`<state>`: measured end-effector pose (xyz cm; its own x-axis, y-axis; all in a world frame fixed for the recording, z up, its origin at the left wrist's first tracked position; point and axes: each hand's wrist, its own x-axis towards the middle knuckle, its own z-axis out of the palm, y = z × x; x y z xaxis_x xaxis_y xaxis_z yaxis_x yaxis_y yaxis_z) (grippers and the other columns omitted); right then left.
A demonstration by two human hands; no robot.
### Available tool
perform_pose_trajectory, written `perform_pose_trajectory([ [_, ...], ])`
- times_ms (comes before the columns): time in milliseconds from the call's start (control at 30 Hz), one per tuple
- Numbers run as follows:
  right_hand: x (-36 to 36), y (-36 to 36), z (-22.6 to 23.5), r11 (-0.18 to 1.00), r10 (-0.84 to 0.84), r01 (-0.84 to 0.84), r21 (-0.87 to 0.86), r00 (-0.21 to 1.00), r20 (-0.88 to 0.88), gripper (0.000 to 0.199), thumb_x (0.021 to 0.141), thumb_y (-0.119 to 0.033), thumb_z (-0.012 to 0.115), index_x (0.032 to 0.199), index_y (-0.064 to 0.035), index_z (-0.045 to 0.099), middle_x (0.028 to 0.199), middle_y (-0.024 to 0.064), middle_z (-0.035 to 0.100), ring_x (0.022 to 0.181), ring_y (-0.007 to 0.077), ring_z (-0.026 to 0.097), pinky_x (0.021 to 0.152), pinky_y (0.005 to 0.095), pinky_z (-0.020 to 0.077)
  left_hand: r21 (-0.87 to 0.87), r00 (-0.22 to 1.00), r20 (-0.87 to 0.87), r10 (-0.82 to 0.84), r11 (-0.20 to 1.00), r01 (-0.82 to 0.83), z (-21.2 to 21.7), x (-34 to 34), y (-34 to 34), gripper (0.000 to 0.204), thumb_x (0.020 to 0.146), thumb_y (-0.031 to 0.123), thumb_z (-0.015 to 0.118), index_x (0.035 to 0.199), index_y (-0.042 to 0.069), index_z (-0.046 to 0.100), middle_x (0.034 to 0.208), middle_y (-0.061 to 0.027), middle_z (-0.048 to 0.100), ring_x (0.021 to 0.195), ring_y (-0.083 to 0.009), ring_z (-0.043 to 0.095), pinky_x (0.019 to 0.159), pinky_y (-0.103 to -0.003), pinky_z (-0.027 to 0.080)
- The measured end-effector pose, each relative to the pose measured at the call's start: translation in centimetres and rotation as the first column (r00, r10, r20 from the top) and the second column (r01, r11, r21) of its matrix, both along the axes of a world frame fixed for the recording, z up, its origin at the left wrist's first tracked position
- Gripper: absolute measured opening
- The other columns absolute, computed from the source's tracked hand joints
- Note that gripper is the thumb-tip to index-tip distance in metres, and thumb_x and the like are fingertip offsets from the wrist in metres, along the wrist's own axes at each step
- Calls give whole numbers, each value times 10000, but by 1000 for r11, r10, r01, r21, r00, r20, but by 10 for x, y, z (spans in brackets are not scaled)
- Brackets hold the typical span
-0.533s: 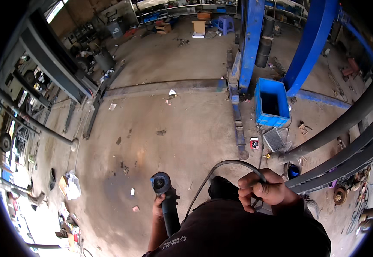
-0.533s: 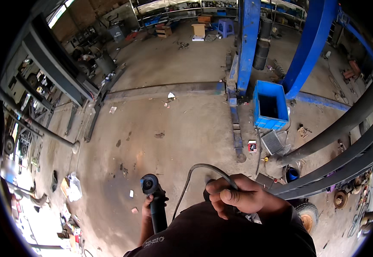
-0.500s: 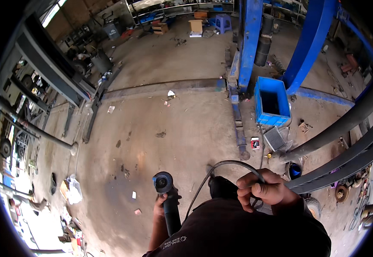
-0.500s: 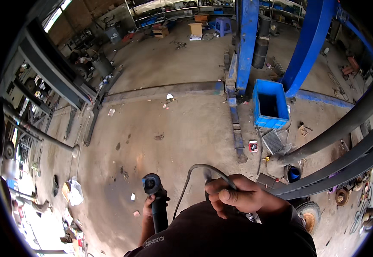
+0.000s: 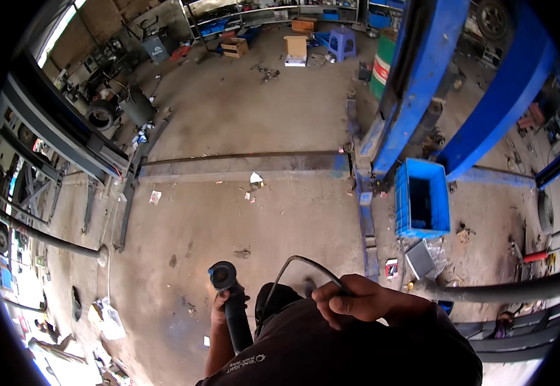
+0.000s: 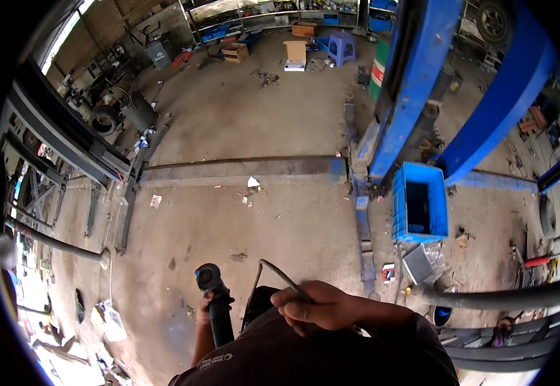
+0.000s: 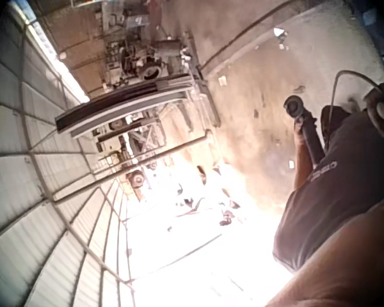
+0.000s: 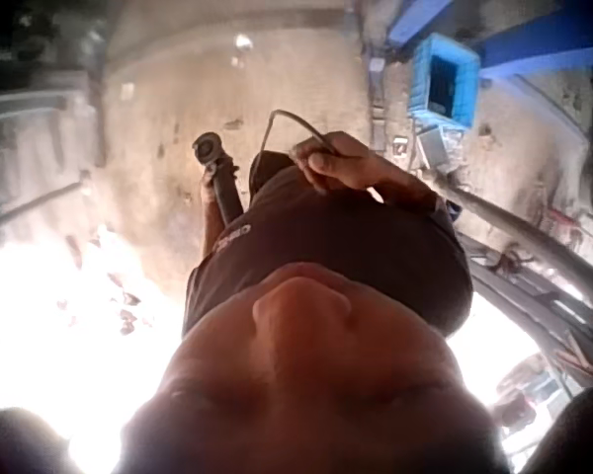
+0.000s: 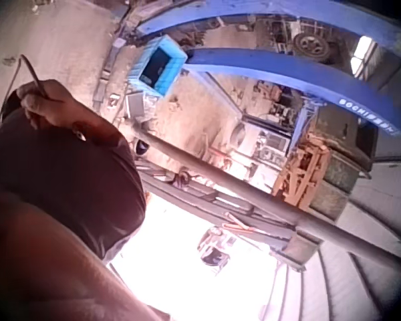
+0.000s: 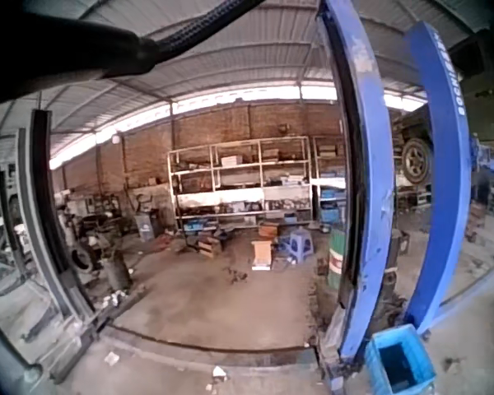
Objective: The person uses an angle grinder with a wire brush to clean a car axle assembly and a metal frame in a workshop. They walk to a tool rack to retrieve a wrench, then return to grind the metal frame.
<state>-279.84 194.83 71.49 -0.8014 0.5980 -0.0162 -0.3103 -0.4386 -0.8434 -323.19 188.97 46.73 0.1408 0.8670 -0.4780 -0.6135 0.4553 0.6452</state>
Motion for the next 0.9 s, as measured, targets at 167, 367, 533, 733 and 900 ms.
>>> perform_pose_trajectory([
  [167, -31, 149, -17, 1000, -23, 25, 17, 997, -69, 447, 1126, -285, 546, 1431, 39, 512, 1040, 116, 612, 870, 194, 634, 739, 378, 578, -14, 991, 82, 103, 995, -102, -54, -48, 122, 760, 804, 503, 863, 1360, 68, 583, 1128, -171, 716, 956, -407, 760, 698, -488, 676],
  [367, -96, 354, -30, 962, -202, 194, -193, 979, -20, 419, 1129, -312, 535, 1419, -9, 529, 972, 123, 622, 845, 233, 644, 703, 423, 573, -68, 985, 143, 95, 994, -86, -109, -102, 319, 742, 794, 548, 851, 1270, 25, 627, 1046, -164, 731, 924, -392, 762, 723, -492, 674],
  [533, -128, 502, 4, 951, -258, 261, -169, 965, 36, 471, 1119, -371, 546, 1385, 17, 523, 951, 123, 621, 816, 243, 649, 696, 421, 563, -42, 967, 246, 62, 998, -53, -78, -119, 497, 761, 833, 512, 840, 1348, 9, 593, 1177, -182, 715, 996, -396, 752, 752, -483, 677],
  [733, -131, 672, -5, 940, -280, 298, -164, 952, 123, 446, 1127, -359, 540, 1375, 12, 517, 904, 93, 620, 784, 213, 650, 688, 387, 543, 131, 990, 139, -1, 991, -18, -7, -114, 709, 857, 801, 466, 868, 1438, 8, 526, 1275, -209, 672, 1038, -422, 736, 749, -501, 684],
  [900, -150, 855, -75, 963, -179, 250, -103, 875, 450, 409, 1118, -332, 546, 1332, 12, 603, 825, 15, 545, 643, 94, 591, 590, 278, 482, 236, 961, 275, -24, 971, -43, 4, -92, 889, 887, 771, 436, 851, 1471, 14, 504, 1326, -235, 642, 1077, -440, 719, 833, -538, 658],
])
